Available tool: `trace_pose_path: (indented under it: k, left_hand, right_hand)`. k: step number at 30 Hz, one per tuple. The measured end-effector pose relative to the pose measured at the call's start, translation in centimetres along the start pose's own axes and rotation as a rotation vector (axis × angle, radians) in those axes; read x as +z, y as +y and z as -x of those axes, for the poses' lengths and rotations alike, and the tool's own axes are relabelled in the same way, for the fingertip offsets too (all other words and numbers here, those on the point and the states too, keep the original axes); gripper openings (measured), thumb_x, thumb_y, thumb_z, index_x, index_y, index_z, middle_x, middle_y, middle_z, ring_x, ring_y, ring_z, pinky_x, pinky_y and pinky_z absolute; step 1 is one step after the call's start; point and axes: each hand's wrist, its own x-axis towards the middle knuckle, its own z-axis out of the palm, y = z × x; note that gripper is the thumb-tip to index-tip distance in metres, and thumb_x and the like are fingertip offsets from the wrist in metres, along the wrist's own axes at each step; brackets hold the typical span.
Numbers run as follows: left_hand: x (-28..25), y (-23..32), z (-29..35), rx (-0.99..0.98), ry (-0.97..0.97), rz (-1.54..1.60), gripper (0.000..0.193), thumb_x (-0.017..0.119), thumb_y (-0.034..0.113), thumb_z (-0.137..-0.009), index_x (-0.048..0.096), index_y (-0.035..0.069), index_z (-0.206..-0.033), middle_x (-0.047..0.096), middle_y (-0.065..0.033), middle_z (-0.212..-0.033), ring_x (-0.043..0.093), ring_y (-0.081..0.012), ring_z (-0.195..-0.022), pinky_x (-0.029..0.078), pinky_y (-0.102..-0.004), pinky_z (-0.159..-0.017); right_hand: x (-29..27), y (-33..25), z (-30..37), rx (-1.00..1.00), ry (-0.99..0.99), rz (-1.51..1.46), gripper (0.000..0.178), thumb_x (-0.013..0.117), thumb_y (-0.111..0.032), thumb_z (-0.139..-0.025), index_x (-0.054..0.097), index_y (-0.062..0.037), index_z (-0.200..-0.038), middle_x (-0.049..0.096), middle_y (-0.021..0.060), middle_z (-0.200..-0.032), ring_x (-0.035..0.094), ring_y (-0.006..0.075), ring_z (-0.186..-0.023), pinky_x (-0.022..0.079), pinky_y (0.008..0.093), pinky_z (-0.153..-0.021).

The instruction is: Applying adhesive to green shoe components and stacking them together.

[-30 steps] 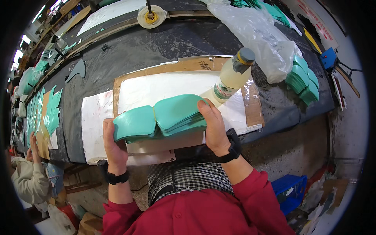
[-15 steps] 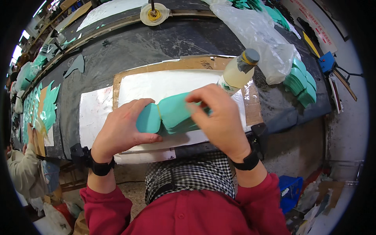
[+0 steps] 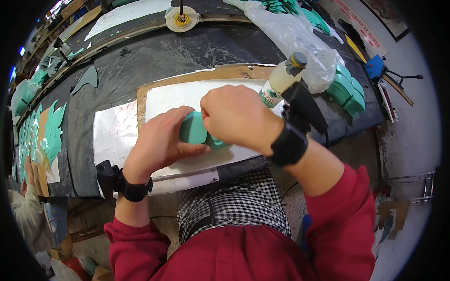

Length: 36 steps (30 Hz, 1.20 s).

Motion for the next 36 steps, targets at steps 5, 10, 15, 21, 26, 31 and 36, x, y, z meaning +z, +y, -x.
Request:
trace_pose_path:
  k: [5,10,15,21,26,31,36]
  left_hand:
    - [-0.1,0.3,-0.3,-0.029,-0.004,0.01,0.065,0.087,0.049,-0.071,0.064,0.007,-0.116,0.071,-0.0184,-0.103,0.069,-0.0384,-0.096,0.054,-0.045,-0.081]
    - [-0.4,0.5,0.0,-0.045,-0.035,-0.018,0.067,0.086,0.05,-0.071,0.064,0.006,-0.117,0.071,-0.0185,-0.104,0.069,-0.038,-0.097,0.054,-0.0454,-0.082]
    - [-0.3,0.3,0.0,-0.042,-0.045,-0.003,0.071,0.086,0.055,-0.071,0.064,0.005,-0.117,0.071,-0.0184,-0.106,0.069,-0.0387,-0.098,0.054,-0.0452,-0.083]
    - [-0.5,0.7,-0.4,-0.077,-0.079,-0.003,0.072,0.086,0.057,-0.07,0.064,0.005,-0.115,0.071,-0.0181,-0.106,0.069,-0.0392,-0.099,0.053,-0.0451,-0.083]
    - [-0.6,0.5,-0.6,-0.079,-0.081,-0.029,0.073,0.086,0.058,-0.07,0.064,0.005,-0.115,0.071,-0.0181,-0.106,0.069,-0.039,-0.099,0.054,-0.045,-0.083]
    - [-0.4,0.6,-0.7,-0.072,-0.078,-0.012,0.073,0.087,0.058,-0.069,0.065,0.005,-0.114,0.071,-0.0182,-0.105,0.069,-0.0387,-0.098,0.054,-0.0448,-0.083]
    - [-0.4,0.7,-0.7,-0.062,-0.075,0.008,0.073,0.087,0.057,-0.069,0.066,0.005,-0.115,0.072,-0.0175,-0.104,0.07,-0.0385,-0.097,0.054,-0.0448,-0.083]
  right_hand:
    - [-0.3,1.9,-1.8,0.078,-0.16,-0.208,0.019,0.069,-0.02,-0.078,0.073,-0.004,-0.088,0.074,0.0158,-0.086,0.071,0.0306,-0.082,0.055,0.0403,-0.073]
    - [0.4,2.3,-2.2,0.181,-0.232,-0.502,0.022,0.075,-0.016,-0.076,0.07,-0.0017,-0.091,0.07,0.0092,-0.081,0.065,0.0195,-0.073,0.051,0.0328,-0.065]
    - [-0.1,2.0,-2.4,0.291,-0.306,-0.603,0.017,0.074,-0.013,-0.077,0.068,-0.0047,-0.09,0.063,0.0001,-0.083,0.058,0.0102,-0.074,0.048,0.0256,-0.062]
    - [0.0,2.2,-2.6,0.293,-0.314,-0.592,0.016,0.074,-0.015,-0.078,0.067,-0.0063,-0.09,0.063,-0.0003,-0.083,0.057,0.0105,-0.073,0.048,0.0257,-0.062]
    - [-0.2,1.8,-2.9,0.334,-0.317,-0.602,0.016,0.073,-0.015,-0.078,0.067,-0.0068,-0.09,0.063,-0.0001,-0.082,0.057,0.0109,-0.072,0.047,0.0266,-0.063]
    - [0.2,1.8,-3.2,0.343,-0.31,-0.592,0.017,0.073,-0.015,-0.077,0.067,-0.0068,-0.091,0.063,0.0006,-0.082,0.057,0.0118,-0.073,0.047,0.0278,-0.063]
    - [1.6,2.6,-4.7,0.131,-0.273,-0.175,0.021,0.071,-0.016,-0.077,0.066,-0.0037,-0.094,0.063,0.0035,-0.081,0.058,0.0143,-0.073,0.047,0.0305,-0.062]
